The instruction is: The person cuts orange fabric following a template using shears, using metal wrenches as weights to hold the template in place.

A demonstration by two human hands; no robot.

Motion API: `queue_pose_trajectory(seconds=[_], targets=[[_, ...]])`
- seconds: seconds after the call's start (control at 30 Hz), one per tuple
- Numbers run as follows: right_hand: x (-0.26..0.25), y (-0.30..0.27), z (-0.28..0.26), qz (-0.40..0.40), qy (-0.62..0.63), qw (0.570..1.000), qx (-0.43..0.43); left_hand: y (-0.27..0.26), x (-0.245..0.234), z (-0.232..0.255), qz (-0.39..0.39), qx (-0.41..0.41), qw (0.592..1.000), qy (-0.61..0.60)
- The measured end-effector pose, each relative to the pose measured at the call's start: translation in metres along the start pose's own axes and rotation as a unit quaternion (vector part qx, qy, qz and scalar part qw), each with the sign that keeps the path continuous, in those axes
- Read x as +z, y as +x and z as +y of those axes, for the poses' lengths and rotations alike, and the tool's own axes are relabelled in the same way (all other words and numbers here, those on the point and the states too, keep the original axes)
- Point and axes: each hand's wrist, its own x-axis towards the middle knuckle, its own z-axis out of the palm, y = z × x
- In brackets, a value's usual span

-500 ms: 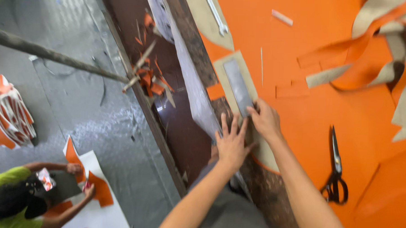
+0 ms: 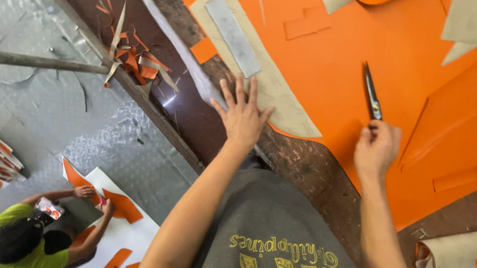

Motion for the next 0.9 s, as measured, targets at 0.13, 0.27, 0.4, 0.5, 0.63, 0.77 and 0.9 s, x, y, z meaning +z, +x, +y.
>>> queue_pose_trajectory(seconds=[0.13, 0.27, 0.4, 0.5, 0.63, 0.77, 0.9], targets=[[-0.029, -0.017, 0.039, -0.016, -0.082, 0.995, -0.048, -0.026, 0.000, 0.005, 0.030, 0.090, 0.995, 0.038], [-0.023, -0.018, 0.052, -0.064, -0.080, 0.995, -0.010, -0.091, 0.002, 0.019, -0.025, 0.219, 0.975, 0.001], [-0.024, -0.024, 0.060, -0.068, -0.118, 0.990, -0.042, -0.132, -0.005, 0.021, -0.013, 0.220, 0.973, -0.073], [-0.023, -0.015, 0.074, -0.084, -0.105, 0.989, -0.063, -0.126, -0.008, 0.014, 0.073, 0.174, 0.974, -0.123], [-0.032, 0.016, 0.094, -0.174, -0.103, 0.975, -0.097, -0.073, 0.000, 0.026, 0.119, 0.187, 0.966, -0.134], [-0.061, 0.031, 0.097, -0.352, 0.123, 0.923, 0.094, -0.025, 0.013, 0.054, 0.016, 0.175, 0.981, -0.088], [-0.098, -0.002, 0.112, -0.447, 0.372, 0.791, 0.188, -0.010, 0.013, 0.070, -0.023, 0.119, 0.992, -0.033]])
